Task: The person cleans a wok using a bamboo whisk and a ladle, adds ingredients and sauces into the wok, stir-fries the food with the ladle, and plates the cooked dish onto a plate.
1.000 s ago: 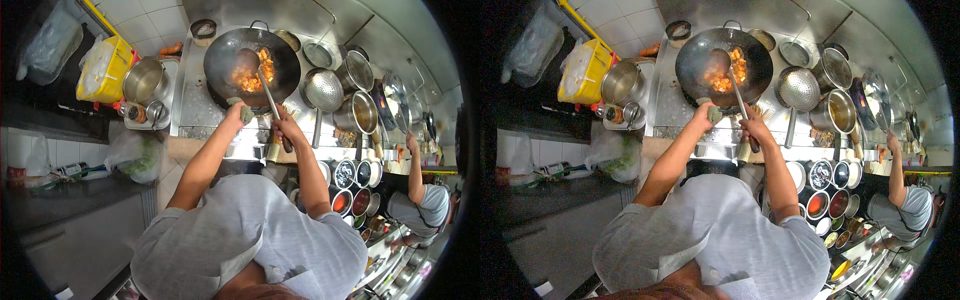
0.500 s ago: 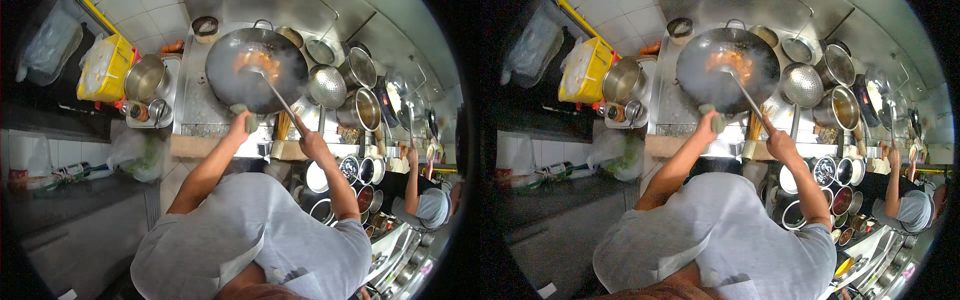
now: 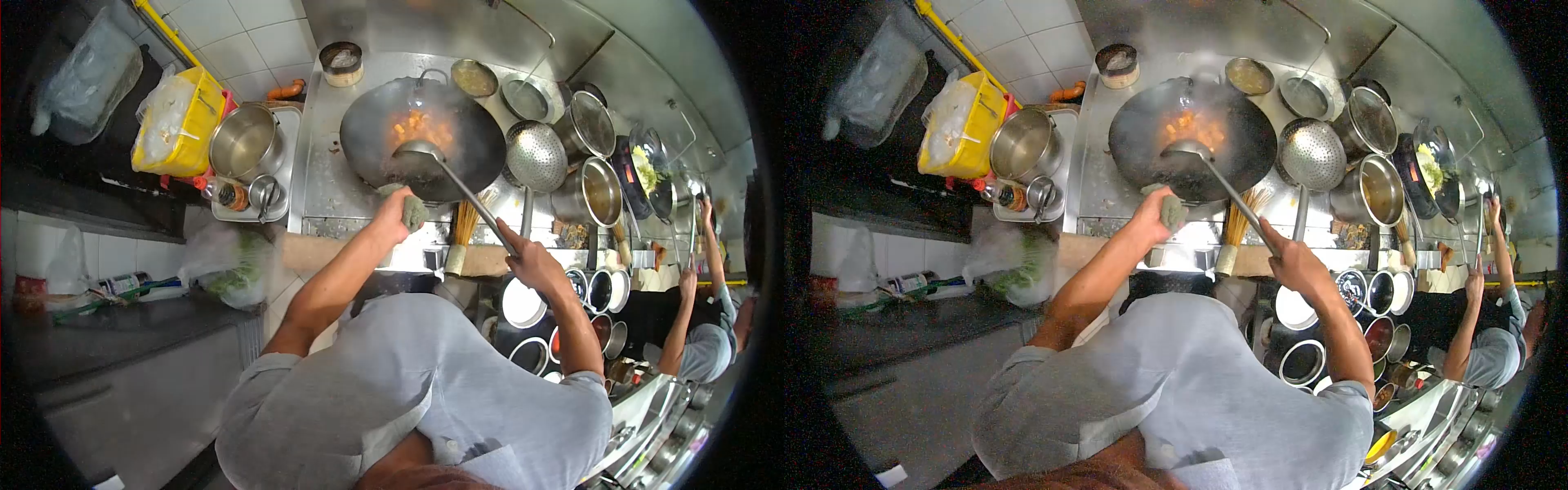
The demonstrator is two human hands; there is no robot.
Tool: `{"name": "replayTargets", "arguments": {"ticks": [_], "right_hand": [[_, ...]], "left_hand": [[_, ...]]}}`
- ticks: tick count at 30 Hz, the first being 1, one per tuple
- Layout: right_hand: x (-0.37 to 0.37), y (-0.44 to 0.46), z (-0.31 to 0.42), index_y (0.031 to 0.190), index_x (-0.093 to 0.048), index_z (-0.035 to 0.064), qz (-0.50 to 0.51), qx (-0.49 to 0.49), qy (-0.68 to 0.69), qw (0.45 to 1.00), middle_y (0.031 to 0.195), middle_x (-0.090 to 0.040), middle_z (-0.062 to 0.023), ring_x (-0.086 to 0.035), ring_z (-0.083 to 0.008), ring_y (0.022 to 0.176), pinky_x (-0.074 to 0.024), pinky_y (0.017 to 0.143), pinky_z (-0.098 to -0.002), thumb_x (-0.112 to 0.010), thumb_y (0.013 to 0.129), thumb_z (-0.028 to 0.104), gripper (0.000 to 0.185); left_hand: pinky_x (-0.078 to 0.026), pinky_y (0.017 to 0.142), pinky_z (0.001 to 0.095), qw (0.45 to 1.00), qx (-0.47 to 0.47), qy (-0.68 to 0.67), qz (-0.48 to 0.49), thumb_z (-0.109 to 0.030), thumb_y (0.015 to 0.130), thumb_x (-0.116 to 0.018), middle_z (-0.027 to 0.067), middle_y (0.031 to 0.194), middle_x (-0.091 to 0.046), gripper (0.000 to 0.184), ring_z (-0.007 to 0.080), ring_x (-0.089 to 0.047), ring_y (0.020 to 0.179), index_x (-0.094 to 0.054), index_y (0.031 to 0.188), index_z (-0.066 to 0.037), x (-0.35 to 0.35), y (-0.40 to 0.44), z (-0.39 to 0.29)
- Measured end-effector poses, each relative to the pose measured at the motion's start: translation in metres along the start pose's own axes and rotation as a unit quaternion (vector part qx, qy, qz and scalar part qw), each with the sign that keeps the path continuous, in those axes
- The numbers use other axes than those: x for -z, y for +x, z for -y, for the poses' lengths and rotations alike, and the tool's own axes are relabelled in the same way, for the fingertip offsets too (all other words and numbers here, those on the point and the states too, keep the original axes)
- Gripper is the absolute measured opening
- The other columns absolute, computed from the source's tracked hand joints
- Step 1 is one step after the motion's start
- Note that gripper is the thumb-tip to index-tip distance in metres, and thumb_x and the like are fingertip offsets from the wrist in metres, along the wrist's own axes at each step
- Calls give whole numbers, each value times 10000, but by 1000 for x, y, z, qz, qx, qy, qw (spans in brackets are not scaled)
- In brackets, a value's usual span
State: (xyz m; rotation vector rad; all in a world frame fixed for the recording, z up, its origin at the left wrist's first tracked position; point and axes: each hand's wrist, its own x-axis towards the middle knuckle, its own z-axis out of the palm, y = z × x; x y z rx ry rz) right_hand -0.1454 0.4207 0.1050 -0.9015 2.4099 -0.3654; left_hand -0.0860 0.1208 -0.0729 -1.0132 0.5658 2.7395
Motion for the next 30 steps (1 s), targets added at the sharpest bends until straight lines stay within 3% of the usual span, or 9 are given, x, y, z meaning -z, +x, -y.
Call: {"name": "replayTargets", "arguments": {"ticks": [2, 3, 7, 10, 13, 17, 19, 25, 30], "right_hand": [[-15, 27, -4, 1557, -262, 225, -8, -15, -45, 999, 963, -677, -288, -673, -438, 890, -531, 821, -503, -565, 841, 65, 794], [-28, 39, -11, 1568, -218, 199, -17, -30, -95, 995, 883, -684, -283, -683, -433, 822, -545, 767, -518, -559, 838, 53, 819], [-32, 34, -4, 1574, -198, 230, -102, -21, -127, 986, 763, -671, -267, -677, -430, 700, -550, 687, -533, -566, 836, 44, 845], [-16, 11, -5, 1549, -300, 294, -74, -75, 32, 994, 858, -676, -277, -686, -428, 799, -530, 690, -491, -575, 873, 32, 776], [-30, 14, -21, 1545, -337, 160, -138, -32, 179, 974, 778, -688, -100, -611, -215, 589, -477, 548, -339, -624, 907, 79, 704], [-38, 41, 2, 1504, -372, 31, -113, -136, 348, 920, 618, -460, 17, -447, -89, 461, -396, 417, -272, -592, 935, 86, 613], [-60, 62, -1, 1519, -336, 31, -152, -104, 389, 903, 627, -483, 12, -447, -90, 458, -395, 403, -282, -568, 938, 75, 627], [-70, 99, -10, 1488, -390, 31, -86, -111, 533, 835, 705, -588, -68, -508, -126, 457, -431, 409, -325, -560, 901, 41, 611], [-87, 147, -24, 1518, -360, 86, -181, -63, 353, 916, 641, -510, 4, -464, -86, 476, -394, 424, -279, -547, 898, 28, 650]], "left_hand": [[-530, 600, 417, 1000, 12, -3, -10, -220, 779, -676, 77, 755, -584, 163, 254, -603, 661, -572, 824, -104, 16, 20, 14], [-528, 598, 419, 973, -168, 161, -1, -233, 793, -672, 71, 760, -587, 163, 245, -607, 667, -578, 844, -110, 35, 35, 33], [-551, 687, 414, 989, -23, 113, -94, -131, 868, -582, 60, 943, -637, 175, 217, -645, 818, -609, 1041, -136, 36, -3, 80], [-554, 680, 423, 979, -147, 49, -135, -174, 842, -608, 77, 916, -630, 161, 228, -647, 798, -597, 1000, -147, 25, -15, 83], [-566, 658, 417, 995, -98, 21, -4, -239, 817, -656, 92, 874, -626, 166, 269, -621, 724, -582, 897, -113, 45, 42, 21], [-570, 670, 430, 997, -69, 17, -15, -180, 818, -642, 86, 840, -592, 122, 269, -617, 729, -553, 859, -109, 38, 79, -2], [-575, 686, 438, 989, -31, 40, 142, -153, 809, -645, 79, 824, -577, 111, 257, -605, 700, -545, 839, -115, 59, 93, -9], [-563, 632, 403, 994, -11, -28, -109, -111, 817, -611, 46, 606, -506, 233, 238, -530, 539, -479, 625, -127, 6, 66, -5], [-552, 610, 395, 999, -2, -5, 49, -126, 834, -586, 38, 560, -475, 301, 237, -500, 492, -440, 571, -124, 29, 74, -8]]}}
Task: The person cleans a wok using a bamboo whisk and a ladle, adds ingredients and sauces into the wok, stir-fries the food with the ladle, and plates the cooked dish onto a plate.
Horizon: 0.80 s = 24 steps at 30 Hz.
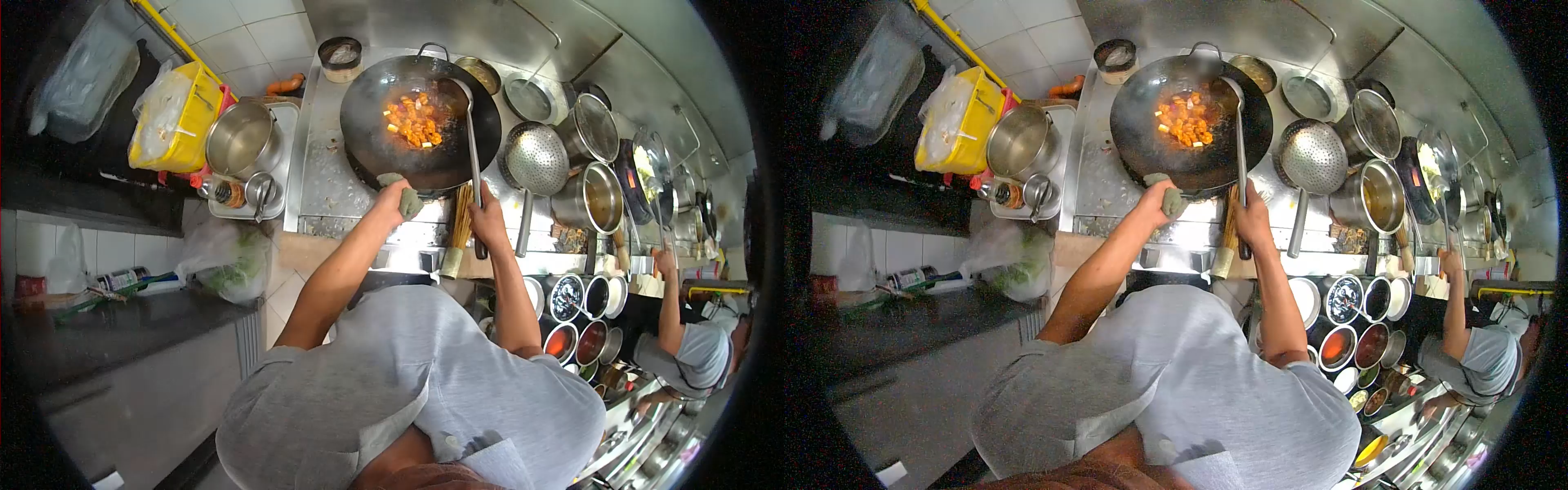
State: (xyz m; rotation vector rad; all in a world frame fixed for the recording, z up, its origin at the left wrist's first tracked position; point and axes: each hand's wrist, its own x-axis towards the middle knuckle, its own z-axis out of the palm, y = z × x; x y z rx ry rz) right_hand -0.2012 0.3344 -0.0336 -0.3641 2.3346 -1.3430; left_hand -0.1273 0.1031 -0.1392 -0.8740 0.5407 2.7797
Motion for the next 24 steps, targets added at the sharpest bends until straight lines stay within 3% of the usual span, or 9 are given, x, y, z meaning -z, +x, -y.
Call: {"name": "replayTargets", "arguments": {"ticks": [1, 5, 7, 8, 12, 15, 17, 19, 24], "right_hand": [[-5, 17, -10, 1518, -360, 86, 3, 1, -2, 1000, 641, -510, 4, -464, -86, 476, -394, 424, -279, -547, 898, 28, 650], [-9, 42, -4, 1501, -348, 40, 102, 55, -10, 993, 1140, -664, -264, -670, -375, 979, -516, 894, -414, -567, 869, 58, 669], [-5, 38, -12, 1513, -335, 62, 84, 203, -167, 961, 1182, -633, -306, -639, -456, 1049, -498, 948, -437, -582, 867, 89, 692], [6, 32, -18, 1551, -299, 147, 98, 198, -207, 953, 857, -691, -223, -685, -326, 661, -532, 632, -477, -567, 863, 51, 744], [38, -36, 20, 1568, -227, 168, 65, 169, -510, 841, 757, -675, -215, -652, -433, 687, -513, 652, -536, -542, 851, 22, 796], [60, -95, 48, 1553, -291, 132, 146, 94, -344, 923, 1096, -663, -270, -665, -375, 1015, -506, 885, -428, -574, 858, -2, 763], [95, -114, 69, 1523, -361, 89, 204, 22, -160, 966, 1420, -512, -260, -510, -298, 1334, -360, 1086, -315, -598, 854, -24, 719], [115, -119, 64, 1527, -354, 116, 228, 40, -173, 957, 1119, -652, -304, -647, -445, 1030, -484, 947, -403, -605, 866, 70, 709], [77, -91, 46, 1538, -320, 145, 154, 36, -313, 937, 1034, -665, -310, -656, -450, 982, -511, 886, -462, -594, 864, 80, 731]], "left_hand": [[-552, 610, 395, 1000, -2, -3, -1, -126, 834, -586, 38, 560, -475, 301, 237, -500, 492, -440, 571, -124, -1, -1, 0], [-539, 591, 389, 996, -29, 15, -86, -135, 850, -562, 41, 520, -443, 357, 232, -468, 454, -406, 529, -133, -25, -9, 2], [-535, 586, 386, 988, -31, 13, -148, -134, 854, -553, 40, 498, -424, 373, 230, -457, 439, -396, 516, -135, -32, -15, 0], [-538, 582, 386, 990, -38, 15, -132, -133, 853, -554, 39, 510, -436, 355, 232, -462, 435, -411, 528, -133, -33, -21, -1], [-539, 572, 389, 987, -67, -7, -144, -129, 844, -564, 40, 571, -491, 244, 236, -471, 425, -485, 614, -123, -26, -11, 5], [-524, 552, 401, 999, -50, -13, -1, -132, 829, -585, 48, 643, -537, 129, 232, -524, 490, -531, 712, -119, 0, -3, 14], [-497, 531, 414, 992, -27, 12, -123, -138, 822, -594, 46, 642, -539, 84, 234, -552, 540, -546, 756, -122, -61, -63, 11], [-488, 525, 426, 992, -10, -2, -126, -143, 818, -608, 57, 678, -558, 75, 239, -581, 600, -553, 774, -119, -84, -94, 12], [-530, 607, 430, 991, -100, -6, -83, -193, 850, -621, 66, 852, -596, 116, 242, -615, 739, -586, 933, -121, 11, -22, 52]]}}
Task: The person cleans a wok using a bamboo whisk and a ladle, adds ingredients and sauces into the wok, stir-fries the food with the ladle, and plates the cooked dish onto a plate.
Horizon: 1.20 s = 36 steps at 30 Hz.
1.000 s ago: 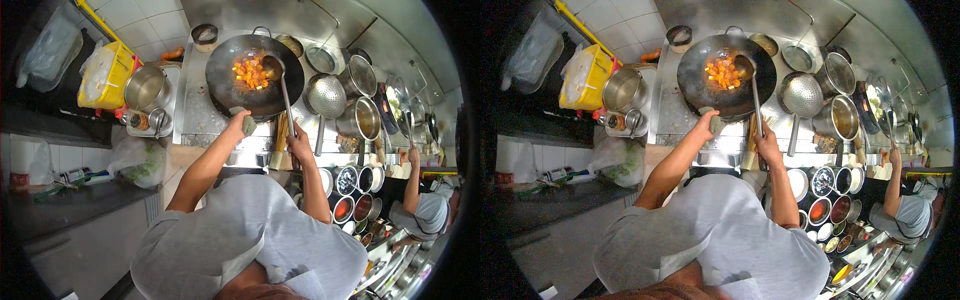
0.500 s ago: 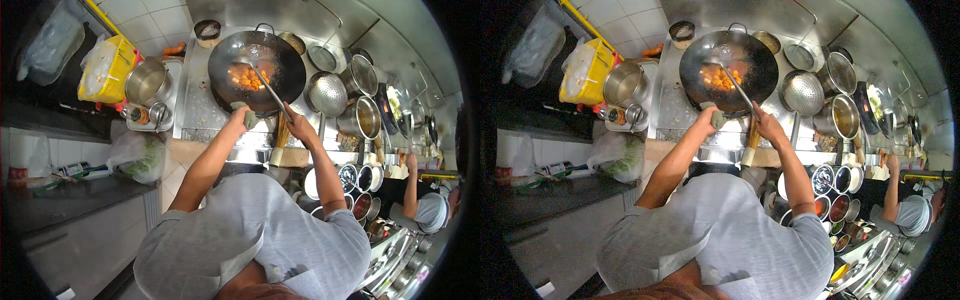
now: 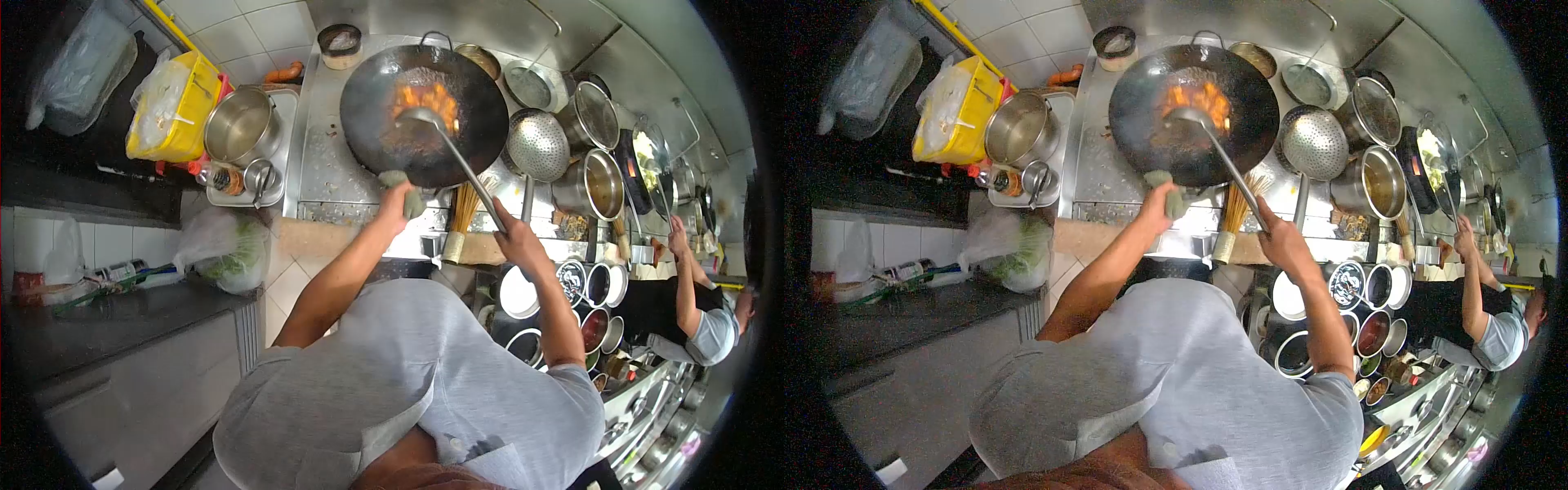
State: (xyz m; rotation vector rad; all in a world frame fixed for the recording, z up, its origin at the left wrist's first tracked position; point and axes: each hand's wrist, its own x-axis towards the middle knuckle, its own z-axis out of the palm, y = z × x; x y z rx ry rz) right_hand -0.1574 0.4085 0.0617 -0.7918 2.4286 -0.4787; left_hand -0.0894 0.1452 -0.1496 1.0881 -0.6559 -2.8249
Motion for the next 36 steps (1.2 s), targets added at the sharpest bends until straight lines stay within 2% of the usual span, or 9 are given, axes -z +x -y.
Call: {"name": "replayTargets", "arguments": {"ticks": [5, 11, 16, 19, 21, 25, 30, 32, 36], "right_hand": [[9, -5, 15, 1548, -286, 217, -77, 11, -16, 997, 866, -649, -319, -640, -491, 861, -486, 785, -551, -572, 871, 66, 750], [13, -29, 17, 1524, -348, 144, -52, 35, 58, 996, 989, -660, -308, -654, -459, 945, -494, 833, -509, -605, 863, 84, 712], [30, -17, 15, 1514, -379, 154, 24, 20, 32, 999, 1031, -667, -298, -670, -437, 929, -515, 845, -469, -599, 849, 88, 703], [1, 11, 4, 1525, -360, 186, -24, 33, -23, 999, 1016, -650, -329, -672, -448, 858, -519, 796, -488, -602, 828, 77, 746], [-1, 23, 18, 1535, -333, 195, -40, -45, -85, 995, 1014, -641, -340, -654, -464, 911, -511, 810, -501, -611, 827, 75, 770], [23, -6, 23, 1539, -327, 195, -64, -12, -2, 998, 1008, -648, -329, -636, -469, 974, -504, 866, -471, -598, 839, 12, 773], [16, -8, 8, 1516, -387, 154, -104, 53, 116, 986, 1051, -694, -264, -699, -366, 931, -513, 845, -415, -576, 879, 36, 675], [28, 3, 34, 1514, -374, 101, -8, -158, 187, 970, 1186, -657, -273, -674, -353, 1044, -494, 898, -383, -580, 873, 29, 677], [-32, 61, -8, 1527, -352, 87, -157, -47, 215, 963, 1015, -624, -176, -598, -227, 828, -480, 740, -337, -584, 875, 20, 695]], "left_hand": [[-547, 744, 448, 966, -39, 220, -131, -124, 861, -596, 70, 979, -610, 191, 239, -624, 874, -591, 1050, -98, 11, -88, 47], [-524, 579, 425, 999, 23, -9, 21, -130, 815, -608, 50, 727, -558, 75, 247, -592, 639, -548, 773, -146, -21, -40, -30], [-462, 443, 401, 997, 64, 39, -22, -180, 836, -598, 35, 599, -527, 187, 229, -531, 462, -534, 665, -142, -49, -51, -51], [-505, 549, 414, 998, -2, 24, 66, -156, 851, -609, 41, 719, -566, 65, 221, -582, 615, -570, 802, -135, -14, -25, -19], [-518, 586, 406, 985, -28, 148, -87, -138, 863, -600, 47, 814, -594, 70, 219, -606, 696, -605, 925, -106, -11, -32, 12], [-550, 678, 405, 963, -93, 222, -120, -119, 873, -591, 81, 954, -620, 222, 227, -637, 831, -608, 1092, -83, 20, -57, 41], [-522, 508, 403, 998, -15, 43, -44, -153, 847, -578, 92, 732, -601, 90, 245, -605, 586, -586, 786, -88, -10, 10, -43], [-469, 463, 392, 997, -20, 39, 57, -96, 826, -576, 62, 659, -537, 138, 223, -555, 527, -527, 700, -121, -8, 25, -52], [-452, 440, 390, 999, 36, 40, 8, -74, 801, -578, 49, 638, -523, 143, 213, -547, 509, -520, 683, -131, -8, 35, -47]]}}
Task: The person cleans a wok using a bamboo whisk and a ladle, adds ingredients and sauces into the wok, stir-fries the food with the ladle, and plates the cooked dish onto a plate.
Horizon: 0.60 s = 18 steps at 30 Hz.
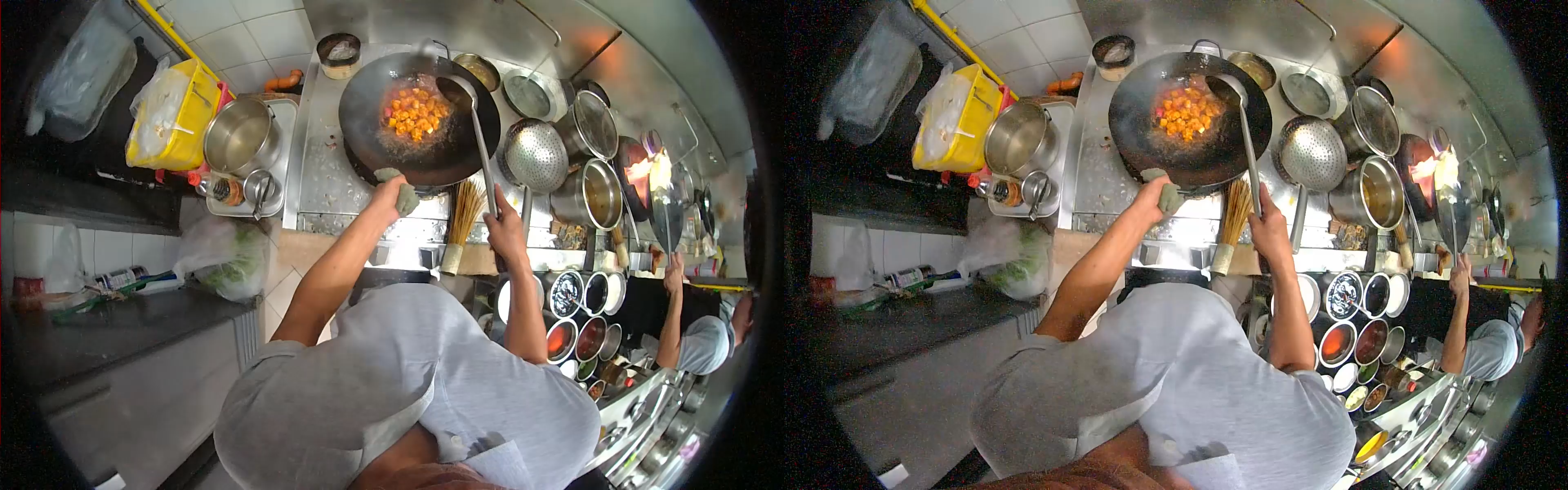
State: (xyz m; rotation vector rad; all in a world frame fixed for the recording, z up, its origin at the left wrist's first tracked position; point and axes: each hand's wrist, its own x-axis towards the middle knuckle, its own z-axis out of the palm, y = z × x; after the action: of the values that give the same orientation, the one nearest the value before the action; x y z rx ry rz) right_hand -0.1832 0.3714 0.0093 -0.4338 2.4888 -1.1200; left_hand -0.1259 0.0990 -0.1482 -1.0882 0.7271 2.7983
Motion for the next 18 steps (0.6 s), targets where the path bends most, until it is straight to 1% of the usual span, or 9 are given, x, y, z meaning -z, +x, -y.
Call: {"name": "replayTargets", "arguments": {"ticks": [4, 5, 6, 8, 9, 11, 12, 15, 18], "right_hand": [[-35, 21, -25, 1544, -342, 134, -12, 58, 73, 996, 795, -625, -58, -515, -122, 553, -475, 528, -298, -559, 880, 6, 710], [-14, 5, 0, 1544, -345, 140, 92, -87, 135, 983, 792, -625, -55, -512, -117, 563, -476, 549, -285, -558, 876, 3, 714], [-4, -9, 23, 1544, -345, 140, 92, -89, 136, 982, 792, -625, -55, -512, -117, 563, -476, 549, -285, -558, 876, 3, 714], [6, -27, 46, 1520, -345, 42, 103, -131, 0, 986, 1184, -656, -274, -656, -307, 1068, -488, 939, -380, -613, 863, 31, 710], [8, -31, 29, 1520, -345, 42, 106, -131, -2, 986, 1184, -656, -274, -656, -307, 1068, -488, 939, -380, -613, 863, 31, 710], [15, -37, -20, 1524, -361, 81, 82, 41, -52, 994, 1138, -674, -225, -664, -267, 979, -499, 904, -367, -625, 850, 31, 725], [36, -47, 5, 1522, -371, 95, 124, -4, -33, 992, 1140, -674, -223, -665, -261, 982, -498, 904, -362, -624, 846, 29, 725], [84, -57, 44, 1515, -389, 103, 205, -65, -45, 976, 1164, -669, -247, -664, -256, 1021, -487, 928, -359, -620, 837, 24, 721], [75, -49, 36, 1521, -376, 140, 205, 41, -136, 968, 990, -690, -281, -701, -378, 894, -528, 833, -440, -593, 844, 52, 717]], "left_hand": [[-550, 594, 408, 990, 67, 29, -119, -120, 830, -587, 68, 723, -552, 175, 234, -573, 610, -496, 681, -136, -48, -43, -12], [-560, 621, 419, 996, 38, 7, -78, -125, 827, -592, 71, 730, -557, 153, 237, -577, 623, -503, 701, -134, -32, -26, -6], [-570, 649, 429, 999, 9, -16, -37, -131, 823, -596, 74, 737, -561, 133, 241, -581, 636, -510, 722, -132, -19, -13, 0], [-558, 621, 429, 1000, -7, -20, -23, -124, 821, -596, 70, 734, -564, 119, 241, -585, 631, -516, 734, -134, -10, -3, 3], [-546, 594, 428, 999, -23, -27, -10, -117, 819, -596, 66, 731, -566, 105, 242, -589, 626, -523, 747, -136, -4, 0, 6], [-529, 568, 429, 998, -14, -26, 47, -117, 818, -599, 56, 723, -562, 114, 239, -585, 612, -524, 736, -143, 14, 12, 15], [-511, 542, 430, 994, -5, -21, 107, -117, 817, -601, 46, 714, -557, 123, 236, -581, 598, -526, 726, -150, 23, 17, 18], [-474, 490, 414, 994, 15, -35, -106, -125, 827, -593, 38, 701, -550, 154, 230, -560, 561, -521, 695, -160, -78, -105, -3], [-487, 504, 426, 999, 13, -15, -37, -175, 844, -613, 48, 711, -558, 81, 239, -584, 592, -558, 795, -141, -36, -75, 7]]}}
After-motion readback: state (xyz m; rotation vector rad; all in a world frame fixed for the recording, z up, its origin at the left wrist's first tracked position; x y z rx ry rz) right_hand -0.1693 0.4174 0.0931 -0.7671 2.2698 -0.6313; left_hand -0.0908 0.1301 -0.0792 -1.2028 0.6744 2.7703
